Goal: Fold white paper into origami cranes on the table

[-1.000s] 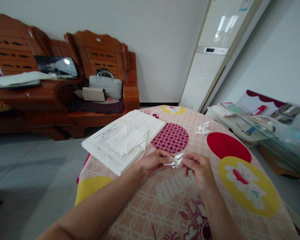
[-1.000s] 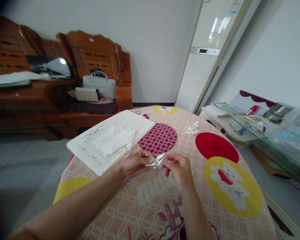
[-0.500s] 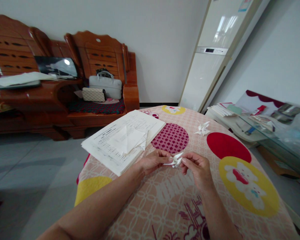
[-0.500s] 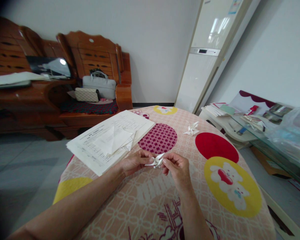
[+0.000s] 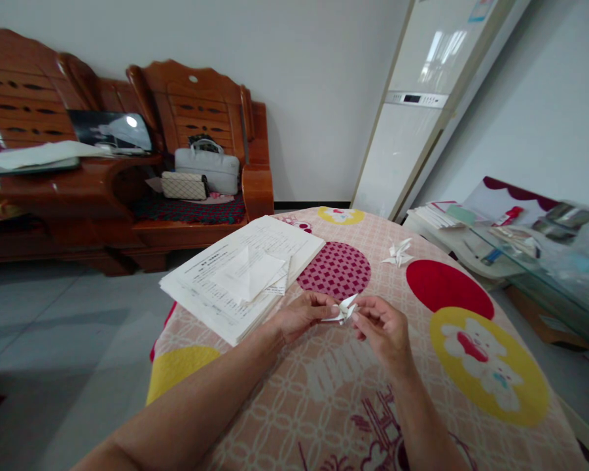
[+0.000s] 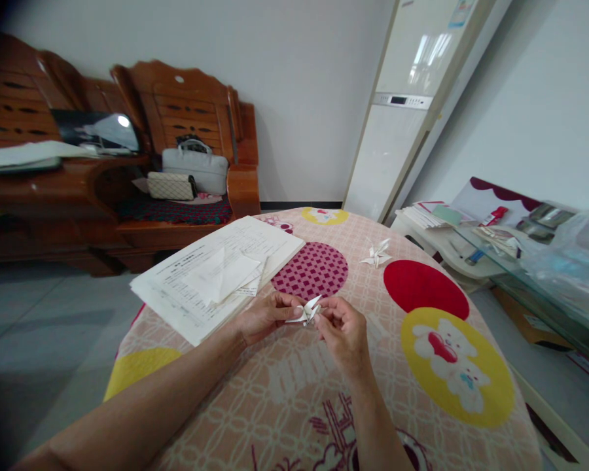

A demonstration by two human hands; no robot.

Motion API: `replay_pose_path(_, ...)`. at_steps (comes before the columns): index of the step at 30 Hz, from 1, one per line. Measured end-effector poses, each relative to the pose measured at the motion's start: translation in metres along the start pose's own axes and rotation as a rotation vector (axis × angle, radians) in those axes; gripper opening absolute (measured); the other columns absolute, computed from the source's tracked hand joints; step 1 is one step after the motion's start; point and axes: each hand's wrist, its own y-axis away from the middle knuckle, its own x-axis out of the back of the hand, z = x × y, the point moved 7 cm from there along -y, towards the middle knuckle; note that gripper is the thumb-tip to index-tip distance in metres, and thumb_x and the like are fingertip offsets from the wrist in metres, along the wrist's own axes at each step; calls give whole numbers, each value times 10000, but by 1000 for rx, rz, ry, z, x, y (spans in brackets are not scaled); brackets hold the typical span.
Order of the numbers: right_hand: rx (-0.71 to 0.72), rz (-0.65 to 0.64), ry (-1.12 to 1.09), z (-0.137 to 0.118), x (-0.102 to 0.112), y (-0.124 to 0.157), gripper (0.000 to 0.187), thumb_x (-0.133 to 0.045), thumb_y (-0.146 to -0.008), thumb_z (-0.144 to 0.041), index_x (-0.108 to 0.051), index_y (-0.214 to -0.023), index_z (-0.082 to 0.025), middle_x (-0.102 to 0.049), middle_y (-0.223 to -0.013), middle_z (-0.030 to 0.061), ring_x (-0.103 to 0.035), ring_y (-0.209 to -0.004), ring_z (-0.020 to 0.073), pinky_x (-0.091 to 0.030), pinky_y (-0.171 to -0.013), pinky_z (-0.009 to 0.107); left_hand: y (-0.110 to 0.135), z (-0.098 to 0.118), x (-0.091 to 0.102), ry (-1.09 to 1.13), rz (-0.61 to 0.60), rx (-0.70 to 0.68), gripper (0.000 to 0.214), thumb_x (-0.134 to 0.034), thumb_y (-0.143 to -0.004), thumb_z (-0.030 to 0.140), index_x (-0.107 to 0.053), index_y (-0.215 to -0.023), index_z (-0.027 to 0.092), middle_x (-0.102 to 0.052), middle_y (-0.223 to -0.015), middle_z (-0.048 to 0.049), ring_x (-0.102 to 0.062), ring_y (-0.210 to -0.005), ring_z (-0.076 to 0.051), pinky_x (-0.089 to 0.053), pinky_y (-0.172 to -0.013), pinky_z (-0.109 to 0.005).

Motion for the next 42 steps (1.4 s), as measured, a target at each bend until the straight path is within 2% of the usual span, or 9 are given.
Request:
replay_pose_path(7,-55,-20,-48,6,2,1,197,-674,-767,-287,-639,-921,-169,-595,-569,-38,-517,-457,85,-436,-442,193,-1,3,-1,-68,-38,-58,260,-780,-692,357,-721,-727,107,-673,-851,-69,-562,-777,-146,-388,-728,-252)
replay_pose_path(13,-53,-9,-52,7,2,0,159,-675,-770,-279,-650,-877,-164,-578,-547,-38,-503,-448,83,-417,-433,192,0,6,-4,-156,-87,-115,238,-733,-751,352,-724,-754,115,-646,-805,-45,-558,-786,-148,-385,-746,-258)
replay_pose_path(25,4,15,-120,3,7,0,164,-667,-809,-307,-653,-892,-166,-578,-519,-44,-505,-428,84,-408,-427,195,0,10,-4,-189,-56,-143,243,-729,-752,358,-707,-734,116,-663,-851,-61,-549,-760,-139,-383,-713,-249)
replay_pose_path(30,-17,189,-51,15,21,-4,210,-678,-787,-318,-656,-924,-160,-659,-640,-2,-545,-457,89,-425,-426,191,3,22,-1,-245,56,-227,251,-741,-737,357,-688,-667,122,-663,-880,-50,-553,-735,-125,-378,-676,-236)
replay_pose_path(33,-77,270,8,23,26,-6,264,-681,-781,-386,-657,-892,-148,-680,-682,23,-554,-450,90,-415,-394,183,5,28,-5,-262,56,-272,219,-742,-741,325,-695,-669,124,-670,-932,-61,-580,-795,-139,-398,-724,-242)
replay_pose_path(35,-176,242,-42,31,21,-6,327,-672,-773,-458,-649,-828,-137,-671,-646,30,-547,-416,97,-384,-346,180,7,31,-10,-270,31,-291,210,-741,-745,310,-693,-664,122,-672,-950,-70,-590,-824,-149,-407,-750,-249)
replay_pose_path(38,-333,74,-225,41,1,-4,394,-658,-749,-523,-645,-773,-130,-666,-601,40,-549,-383,114,-366,-302,187,8,32,-16,-265,-5,-293,208,-735,-755,318,-707,-693,122,-672,-979,-85,-602,-862,-169,-423,-783,-267)
replay_pose_path(40,-381,-18,-327,43,-11,-1,367,-679,-719,-498,-645,-742,-133,-654,-567,30,-546,-369,116,-371,-294,188,9,31,-20,-257,-38,-285,217,-732,-759,338,-720,-723,124,-673,-988,-92,-606,-873,-179,-433,-799,-282)
replay_pose_path(42,-392,-33,-371,44,-15,0,303,-706,-686,-435,-635,-706,-142,-632,-522,8,-530,-349,110,-369,-290,184,9,31,-23,-255,-67,-281,228,-735,-755,354,-727,-734,127,-673,-992,-94,-607,-873,-181,-440,-806,-288)
